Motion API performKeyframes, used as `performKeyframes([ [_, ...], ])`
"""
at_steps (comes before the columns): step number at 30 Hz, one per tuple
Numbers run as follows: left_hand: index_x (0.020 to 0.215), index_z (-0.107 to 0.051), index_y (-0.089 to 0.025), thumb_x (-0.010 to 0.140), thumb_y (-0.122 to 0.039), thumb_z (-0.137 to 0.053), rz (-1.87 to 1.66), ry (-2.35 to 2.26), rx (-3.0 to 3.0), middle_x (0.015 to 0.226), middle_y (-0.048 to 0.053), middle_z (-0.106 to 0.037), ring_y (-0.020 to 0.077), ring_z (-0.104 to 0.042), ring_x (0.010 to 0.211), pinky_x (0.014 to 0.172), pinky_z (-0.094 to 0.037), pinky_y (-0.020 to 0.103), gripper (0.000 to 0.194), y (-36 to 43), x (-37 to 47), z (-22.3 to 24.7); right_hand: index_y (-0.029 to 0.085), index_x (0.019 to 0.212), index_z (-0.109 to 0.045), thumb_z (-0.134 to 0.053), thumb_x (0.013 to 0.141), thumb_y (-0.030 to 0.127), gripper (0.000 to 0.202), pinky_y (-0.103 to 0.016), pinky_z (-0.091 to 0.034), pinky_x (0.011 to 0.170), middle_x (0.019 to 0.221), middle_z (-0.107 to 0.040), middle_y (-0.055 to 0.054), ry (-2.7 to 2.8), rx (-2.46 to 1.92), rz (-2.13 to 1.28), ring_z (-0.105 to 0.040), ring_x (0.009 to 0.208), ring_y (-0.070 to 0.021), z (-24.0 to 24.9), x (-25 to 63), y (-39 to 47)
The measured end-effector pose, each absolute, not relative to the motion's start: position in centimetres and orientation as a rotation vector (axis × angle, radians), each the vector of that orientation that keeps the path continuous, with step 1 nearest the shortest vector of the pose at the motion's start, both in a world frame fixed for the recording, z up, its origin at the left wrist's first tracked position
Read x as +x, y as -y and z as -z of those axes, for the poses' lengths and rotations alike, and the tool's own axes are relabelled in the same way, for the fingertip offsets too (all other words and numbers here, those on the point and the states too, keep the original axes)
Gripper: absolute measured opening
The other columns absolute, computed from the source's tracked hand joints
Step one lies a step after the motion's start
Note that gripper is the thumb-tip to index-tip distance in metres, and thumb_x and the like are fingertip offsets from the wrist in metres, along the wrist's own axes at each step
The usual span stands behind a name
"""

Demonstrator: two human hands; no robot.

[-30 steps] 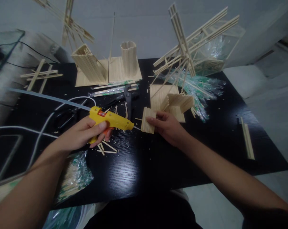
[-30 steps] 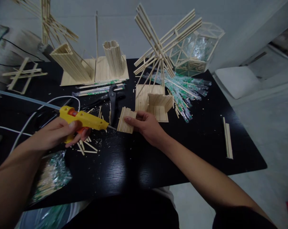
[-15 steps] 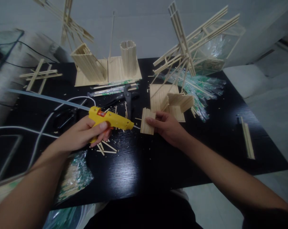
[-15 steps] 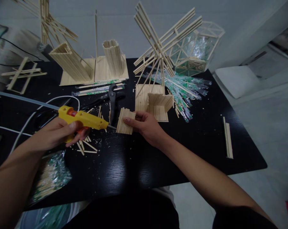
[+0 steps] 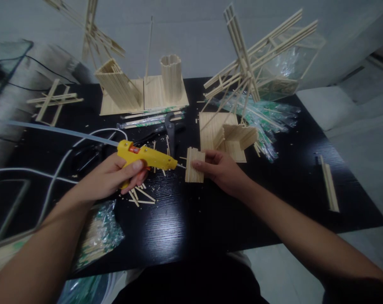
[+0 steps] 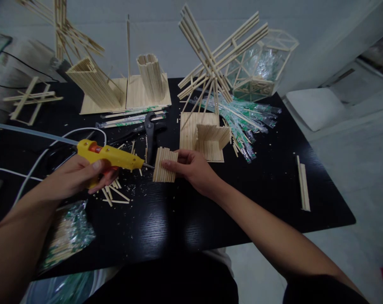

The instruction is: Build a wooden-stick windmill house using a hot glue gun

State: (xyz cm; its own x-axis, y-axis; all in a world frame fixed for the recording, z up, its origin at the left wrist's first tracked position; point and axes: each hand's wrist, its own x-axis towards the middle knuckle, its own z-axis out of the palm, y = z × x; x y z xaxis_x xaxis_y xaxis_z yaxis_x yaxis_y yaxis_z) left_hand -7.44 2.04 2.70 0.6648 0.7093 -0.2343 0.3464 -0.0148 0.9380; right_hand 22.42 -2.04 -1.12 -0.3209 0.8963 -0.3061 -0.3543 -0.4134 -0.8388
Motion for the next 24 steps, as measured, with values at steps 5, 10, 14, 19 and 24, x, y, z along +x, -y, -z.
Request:
performKeyframes([
  [5,0.067,-0.066,-0.023,0.102,-0.063,-0.049,-0.370,-0.893,1.619,0.051,0.002,-0.057,0.0132,-0.048,0.043,0.046,-0.039,0.029,0.056,-2.07,-7.44,-2.63,0.024,0.096,-0.080,-0.094,0.073,0.039,0.031,-0.033,-0.064,0.088,0.100,-0.083,-0.002,0.866,-1.008,-1.854,-0.079,0.088,-0.0178,1.48,22.51,2.11],
  [10,0.066,-0.063,-0.020,0.103,-0.065,-0.047,-0.405,-0.875,1.646,0.050,0.000,-0.056,0.0107,-0.046,0.043,0.047,-0.037,0.028,0.060,-2.01,-7.35,-2.62,0.024,0.097,-0.081,-0.094,0.073,0.038,0.031,-0.027,-0.062,0.084,0.099,-0.083,-0.001,0.884,-1.012,-1.857,-0.078,0.087,-0.0144,1.50,22.56,2.20],
  [14,0.067,-0.061,-0.019,0.104,-0.063,-0.046,-0.422,-0.874,1.673,0.050,-0.001,-0.055,0.0100,-0.048,0.044,0.048,-0.038,0.027,0.060,-1.97,-7.28,-2.83,0.025,0.095,-0.081,-0.094,0.073,0.037,0.029,-0.025,-0.061,0.083,0.097,-0.083,0.000,0.902,-0.998,-1.870,-0.077,0.086,-0.0134,1.32,22.53,2.26],
  [19,0.064,-0.059,-0.018,0.106,-0.062,-0.043,-0.430,-0.882,1.715,0.048,-0.001,-0.055,0.0091,-0.048,0.046,0.051,-0.038,0.027,0.063,-2.12,-7.33,-2.93,0.023,0.092,-0.081,-0.095,0.072,0.035,0.026,-0.025,-0.061,0.083,0.094,-0.083,0.000,0.903,-0.976,-1.887,-0.076,0.084,-0.0128,1.29,22.46,2.23],
  [24,0.065,-0.059,-0.019,0.106,-0.061,-0.042,-0.469,-0.856,1.714,0.048,-0.002,-0.055,0.0083,-0.047,0.043,0.048,-0.037,0.025,0.062,-2.24,-7.32,-2.71,0.022,0.095,-0.080,-0.095,0.071,0.036,0.031,-0.028,-0.061,0.081,0.094,-0.083,-0.001,0.920,-0.980,-1.900,-0.076,0.082,-0.0140,1.32,22.40,2.23],
])
